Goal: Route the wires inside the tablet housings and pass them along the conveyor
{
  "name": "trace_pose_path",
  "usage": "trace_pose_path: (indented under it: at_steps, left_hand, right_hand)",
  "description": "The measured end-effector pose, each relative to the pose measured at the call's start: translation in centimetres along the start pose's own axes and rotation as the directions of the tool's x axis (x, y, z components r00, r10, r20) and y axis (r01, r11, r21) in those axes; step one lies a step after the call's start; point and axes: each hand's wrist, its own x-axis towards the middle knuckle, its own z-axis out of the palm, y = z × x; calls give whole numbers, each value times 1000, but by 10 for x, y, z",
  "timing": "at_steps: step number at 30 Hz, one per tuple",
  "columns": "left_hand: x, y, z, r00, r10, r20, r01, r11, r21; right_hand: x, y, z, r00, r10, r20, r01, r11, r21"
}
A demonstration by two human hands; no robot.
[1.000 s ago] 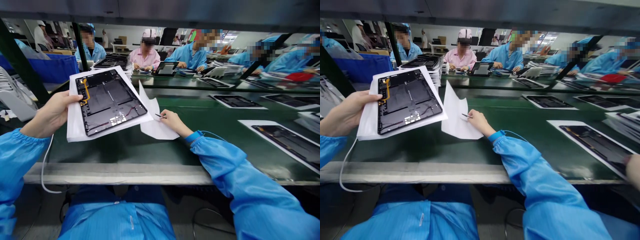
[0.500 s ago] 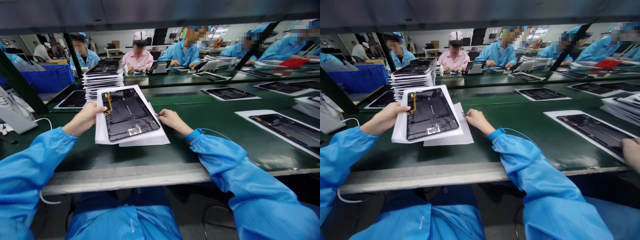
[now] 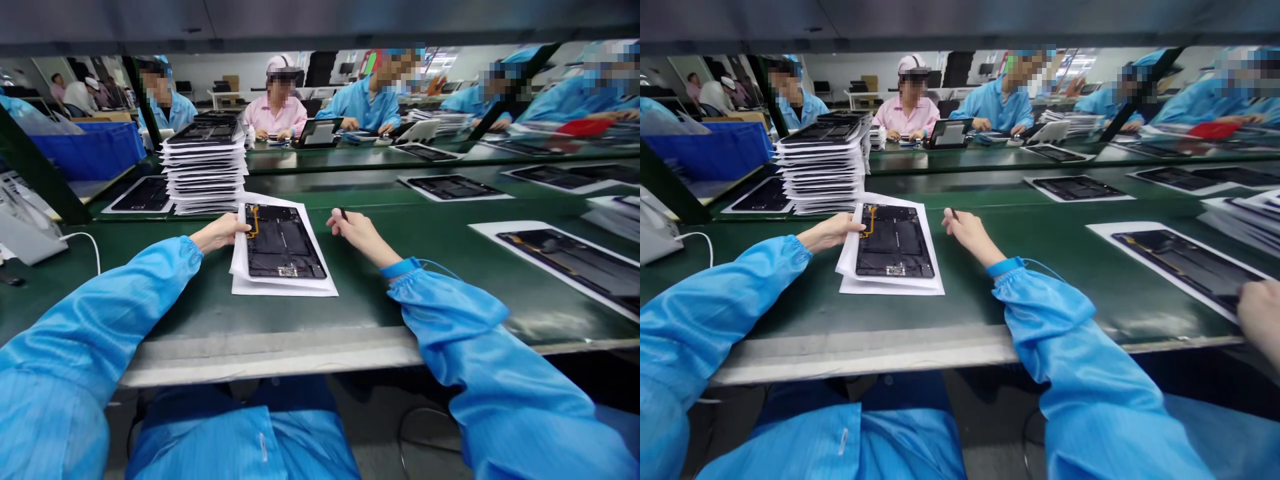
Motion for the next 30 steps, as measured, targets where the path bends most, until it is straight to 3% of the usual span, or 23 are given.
trace_pose_path:
  at_steps: [3, 7, 12, 14, 17, 21, 27, 30]
  left_hand:
    - [-9, 0, -9, 992, 107, -72, -90, 974, 206]
    - [-45, 1, -26, 942, 311, -124, -221, 855, 468]
    - [-97, -9, -28, 936, 350, 41, -297, 720, 628]
    - [-109, -16, -26, 939, 331, 98, -313, 698, 644]
    - [-115, -23, -22, 933, 316, 174, -352, 692, 630]
    - [-114, -24, -8, 918, 321, 232, -395, 718, 573]
    - [-107, -16, 20, 910, 318, 268, -413, 767, 492]
    - [-104, -14, 21, 911, 321, 257, -409, 782, 471]
  right_hand:
    - [-8, -12, -3, 995, -92, -26, 92, 996, 2]
    - [-38, -46, -2, 954, -299, -18, 299, 954, 4]
    - [-91, -93, 16, 805, -566, 181, 570, 821, 29]
    - [-104, -103, 25, 747, -618, 245, 634, 773, 17]
    - [-110, -111, 35, 702, -648, 297, 683, 730, -24]
    - [-107, -114, 35, 688, -654, 315, 705, 704, -79]
    - [-100, -111, 18, 703, -650, 289, 701, 703, -121]
    - [-103, -106, 17, 710, -642, 288, 694, 707, -136]
